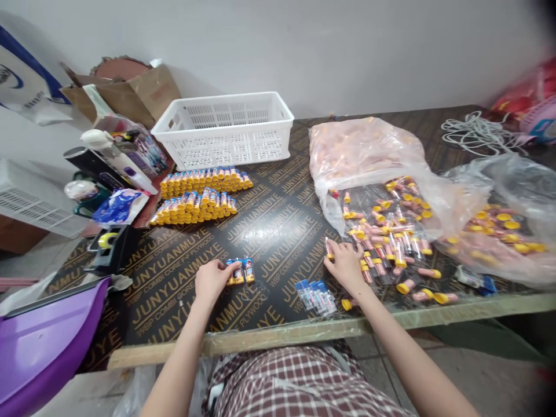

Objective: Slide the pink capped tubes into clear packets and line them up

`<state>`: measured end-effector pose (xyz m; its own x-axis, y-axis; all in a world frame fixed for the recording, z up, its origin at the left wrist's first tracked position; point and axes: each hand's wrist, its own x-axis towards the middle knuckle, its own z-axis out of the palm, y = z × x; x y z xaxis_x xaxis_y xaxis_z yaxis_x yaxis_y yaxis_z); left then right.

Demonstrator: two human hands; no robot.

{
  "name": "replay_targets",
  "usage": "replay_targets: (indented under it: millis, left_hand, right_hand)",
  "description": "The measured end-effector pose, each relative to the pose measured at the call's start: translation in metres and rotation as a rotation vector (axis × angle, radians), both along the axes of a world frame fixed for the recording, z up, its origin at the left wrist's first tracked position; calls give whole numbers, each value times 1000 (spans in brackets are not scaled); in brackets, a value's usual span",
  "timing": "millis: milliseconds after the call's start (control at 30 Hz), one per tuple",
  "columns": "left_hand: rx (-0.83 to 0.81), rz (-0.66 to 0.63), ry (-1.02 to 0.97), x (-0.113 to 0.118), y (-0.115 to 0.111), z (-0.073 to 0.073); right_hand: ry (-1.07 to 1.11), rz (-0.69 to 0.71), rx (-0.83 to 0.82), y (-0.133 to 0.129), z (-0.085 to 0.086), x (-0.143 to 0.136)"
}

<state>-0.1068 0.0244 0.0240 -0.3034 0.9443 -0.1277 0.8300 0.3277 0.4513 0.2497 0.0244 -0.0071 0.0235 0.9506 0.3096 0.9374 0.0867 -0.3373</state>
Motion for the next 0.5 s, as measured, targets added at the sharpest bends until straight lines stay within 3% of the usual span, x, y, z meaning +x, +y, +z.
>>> replay_targets:
  millis: [100,167,233,267,367,500]
  left_hand:
    - [179,-59,55,35,-7,8]
    - [235,-254,-122,71,-16,5]
    - [140,-500,-296,108,-25,-4]
    - [94,-555,-318,123,-29,-10]
    - [39,-536,-278,147,-35,-26]
    - [17,-504,-291,145,-31,-32]
  right_hand:
    - [66,-27,25,1,3,-2]
    - [137,-32,46,0,9,-6]
    - [218,-9,62,-4,18,-11]
    - [258,9,67,-7,23,-13]
    - [345,55,76,-20,39,-16]
    - [531,67,22,-40,45,-12]
